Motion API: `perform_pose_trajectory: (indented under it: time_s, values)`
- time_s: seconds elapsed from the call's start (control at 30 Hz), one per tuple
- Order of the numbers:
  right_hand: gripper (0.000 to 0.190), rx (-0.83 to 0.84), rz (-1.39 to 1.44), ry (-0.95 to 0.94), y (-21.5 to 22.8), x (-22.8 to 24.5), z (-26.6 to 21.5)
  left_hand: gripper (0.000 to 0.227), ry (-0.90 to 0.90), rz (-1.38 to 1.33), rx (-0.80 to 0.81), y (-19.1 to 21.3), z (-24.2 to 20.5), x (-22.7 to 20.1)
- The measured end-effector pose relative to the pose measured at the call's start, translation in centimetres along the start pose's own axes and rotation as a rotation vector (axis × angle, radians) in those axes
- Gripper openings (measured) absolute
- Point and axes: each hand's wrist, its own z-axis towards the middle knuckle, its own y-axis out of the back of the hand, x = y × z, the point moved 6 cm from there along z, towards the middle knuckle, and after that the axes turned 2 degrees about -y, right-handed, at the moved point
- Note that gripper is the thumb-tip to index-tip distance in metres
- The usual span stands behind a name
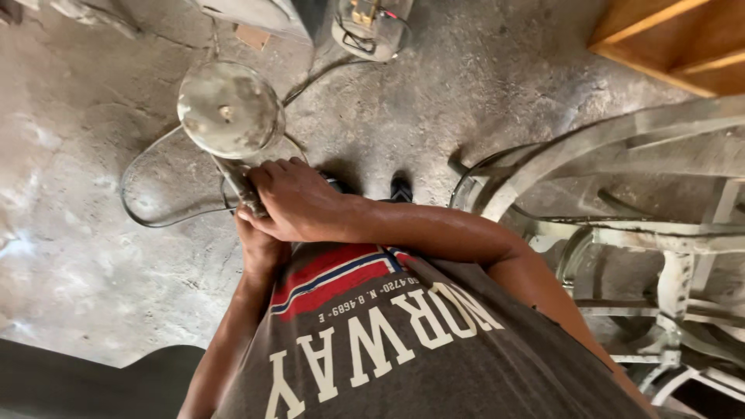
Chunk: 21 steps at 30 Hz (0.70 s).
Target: The person uses a spray gun to apply white paint to the legs and underside of a wooden table. They move around the furniture to cover different angles and then briefly adjust the spray gun near an air compressor.
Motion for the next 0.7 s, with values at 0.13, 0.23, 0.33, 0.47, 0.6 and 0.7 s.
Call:
perform_pose_trajectory:
  time_s: [0.13,0.23,0.33,0.47,0.6,0.7]
  values:
    - [0.050,-0.049,0.031,0.022,3.2,-0.4,-3.9,0.026,0.006,0.075,0.061,-4.0,-1.7,0.0]
    - [0.051,-0.063,0.048,0.000,4.2,-0.7,-5.5,0.021,0.050,0.056,0.021,-5.5,-2.9,0.4]
    - [0.054,-0.098,0.029,0.032,5.6,-0.7,-6.6,0.020,0.007,0.141,0.055,-7.3,-3.4,0.1]
    - [0.052,-0.119,0.030,0.043,6.8,-0.9,-8.0,0.017,-0.027,0.182,0.053,-8.8,-4.1,0.4]
    - [0.051,-0.132,0.028,0.046,7.4,-1.0,-8.8,0.018,-0.045,0.171,0.032,-9.5,-4.6,0.9]
    - [0.052,-0.136,0.007,0.053,7.4,-1.2,-9.1,0.019,-0.064,0.266,0.040,-9.7,-4.9,1.3]
